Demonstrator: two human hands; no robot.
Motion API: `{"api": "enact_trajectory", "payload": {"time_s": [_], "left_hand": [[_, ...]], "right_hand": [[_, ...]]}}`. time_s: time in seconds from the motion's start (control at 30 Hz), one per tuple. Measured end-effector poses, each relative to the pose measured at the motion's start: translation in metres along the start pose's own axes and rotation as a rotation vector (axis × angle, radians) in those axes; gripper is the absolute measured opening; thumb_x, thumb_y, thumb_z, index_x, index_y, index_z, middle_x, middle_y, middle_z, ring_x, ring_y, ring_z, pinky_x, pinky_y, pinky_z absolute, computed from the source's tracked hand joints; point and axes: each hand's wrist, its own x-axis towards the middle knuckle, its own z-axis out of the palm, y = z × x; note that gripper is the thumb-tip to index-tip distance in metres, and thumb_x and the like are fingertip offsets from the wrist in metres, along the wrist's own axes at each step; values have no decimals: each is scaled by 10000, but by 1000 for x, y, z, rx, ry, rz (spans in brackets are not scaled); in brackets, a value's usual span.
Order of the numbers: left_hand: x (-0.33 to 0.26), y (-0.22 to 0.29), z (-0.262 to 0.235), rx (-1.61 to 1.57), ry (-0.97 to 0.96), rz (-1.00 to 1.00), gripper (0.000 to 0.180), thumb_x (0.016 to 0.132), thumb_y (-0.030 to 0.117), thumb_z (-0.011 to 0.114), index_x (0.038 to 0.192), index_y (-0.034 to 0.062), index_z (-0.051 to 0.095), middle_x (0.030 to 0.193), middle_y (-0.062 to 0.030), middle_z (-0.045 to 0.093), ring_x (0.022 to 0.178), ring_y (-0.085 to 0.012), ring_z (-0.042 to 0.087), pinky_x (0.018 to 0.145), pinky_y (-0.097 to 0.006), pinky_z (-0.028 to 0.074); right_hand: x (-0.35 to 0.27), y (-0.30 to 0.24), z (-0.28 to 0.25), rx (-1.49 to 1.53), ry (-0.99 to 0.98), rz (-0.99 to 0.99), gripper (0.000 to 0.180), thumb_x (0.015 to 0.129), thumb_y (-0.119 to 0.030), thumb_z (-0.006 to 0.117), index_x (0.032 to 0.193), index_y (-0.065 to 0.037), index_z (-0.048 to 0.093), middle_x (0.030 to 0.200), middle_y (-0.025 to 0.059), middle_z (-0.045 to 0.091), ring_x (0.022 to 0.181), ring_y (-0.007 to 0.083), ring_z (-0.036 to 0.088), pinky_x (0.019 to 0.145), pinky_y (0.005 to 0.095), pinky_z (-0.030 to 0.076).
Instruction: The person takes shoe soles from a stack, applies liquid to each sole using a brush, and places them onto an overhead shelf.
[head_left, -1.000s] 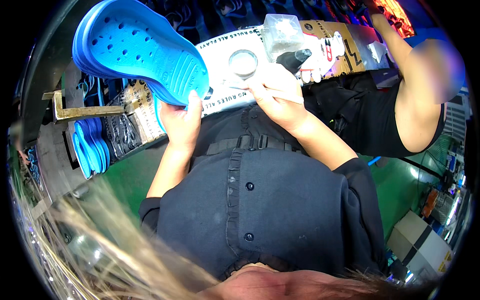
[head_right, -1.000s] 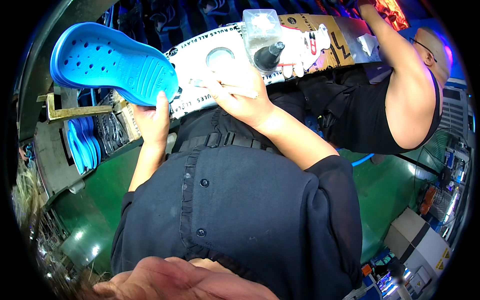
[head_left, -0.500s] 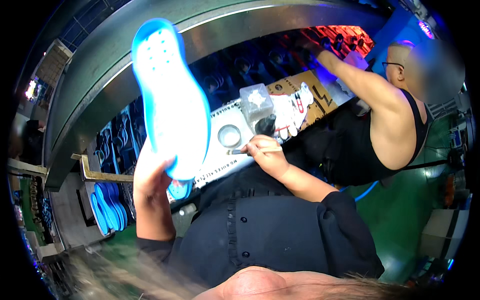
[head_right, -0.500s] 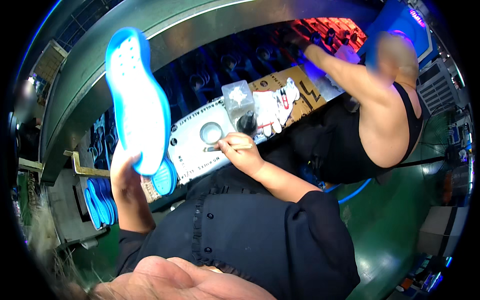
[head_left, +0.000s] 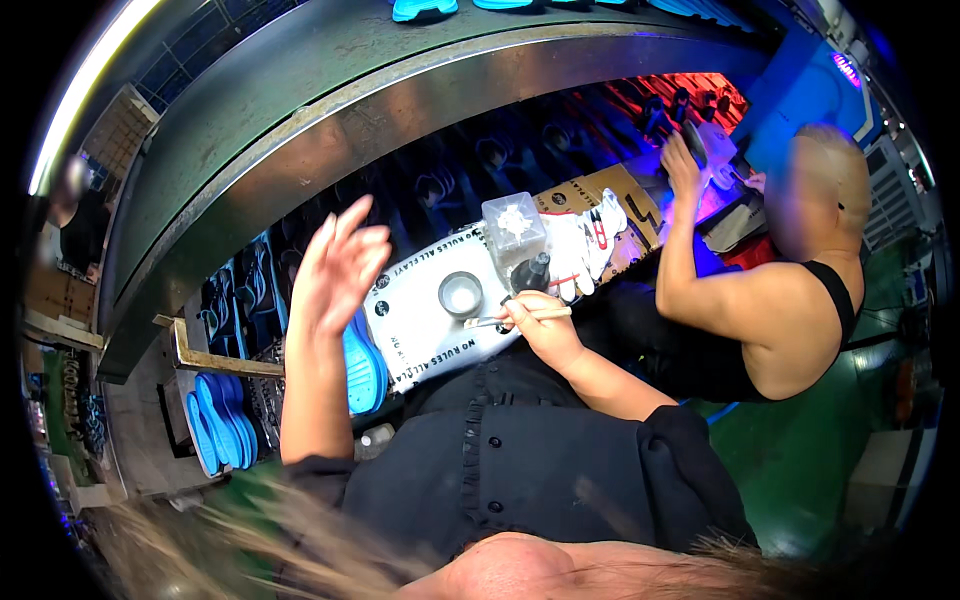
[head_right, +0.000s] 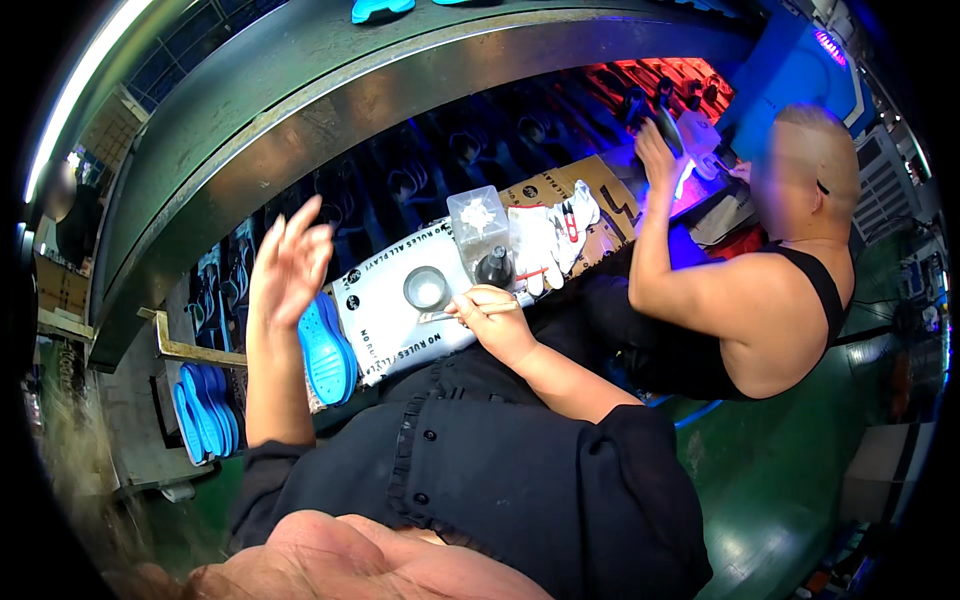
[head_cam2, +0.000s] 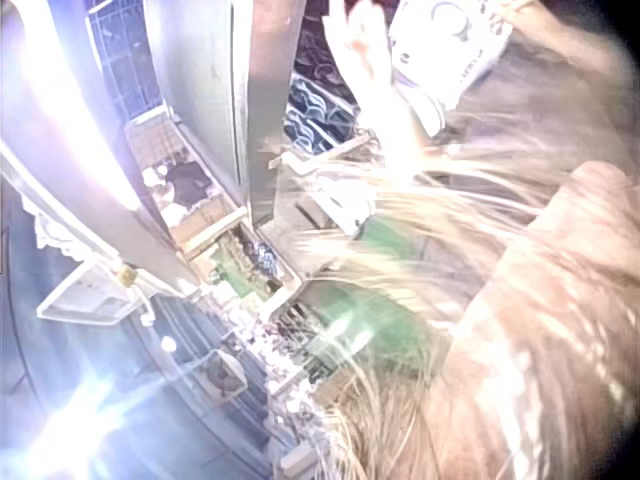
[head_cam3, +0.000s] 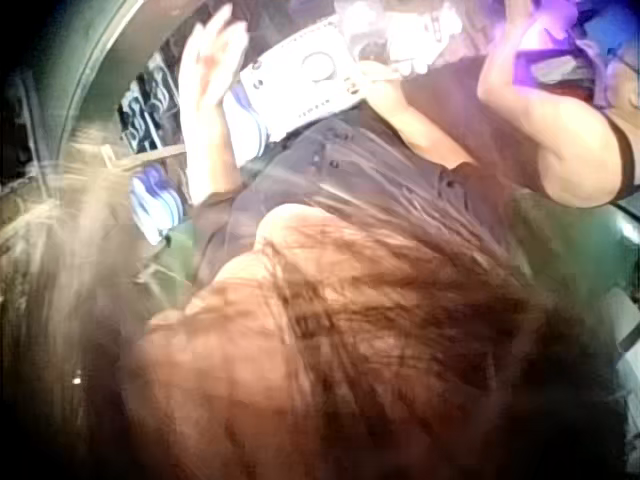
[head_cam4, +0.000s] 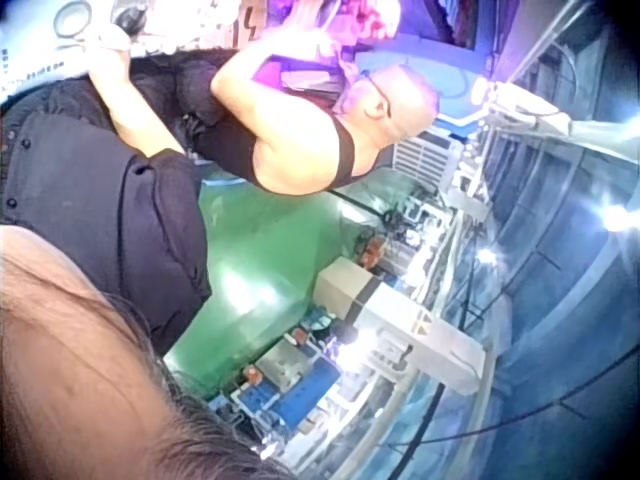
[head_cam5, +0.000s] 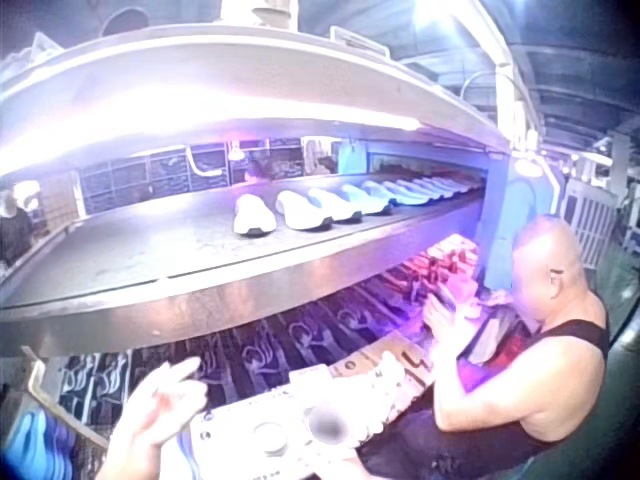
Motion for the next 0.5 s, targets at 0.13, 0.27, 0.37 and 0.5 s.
{"api": "enact_trajectory", "payload": {"time_s": [0.13,0.27,0.37,0.5], "left_hand": [[-103,-18,-97,158,637,146,351,866,198,518,1167,17,501,853,-92,581,737,-157,532,600,-233,420],[-277,-21,-243,272,1435,530,406,821,221,583,1149,5,481,933,-98,516,808,-182,470,651,-276,422],[-376,-19,-284,417,2185,506,615,702,396,681,1147,21,481,1255,-155,399,1049,-287,449,810,-452,422],[-439,-27,-313,-31,1762,601,819,589,500,728,1220,77,421,1232,-106,412,1057,-244,452,752,-360,473]], "right_hand": [[0,10,2,97,-5,74,265,898,-166,488,807,42,625,739,80,572,638,131,563,596,234,449],[6,7,18,143,-77,118,269,900,-174,481,817,41,620,757,80,583,670,128,562,618,240,456],[11,21,34,137,-132,122,277,902,-173,475,812,45,619,775,82,596,668,129,560,624,247,459],[14,23,47,132,-132,176,267,891,-195,494,812,18,634,695,56,601,638,108,536,591,229,427]]}}
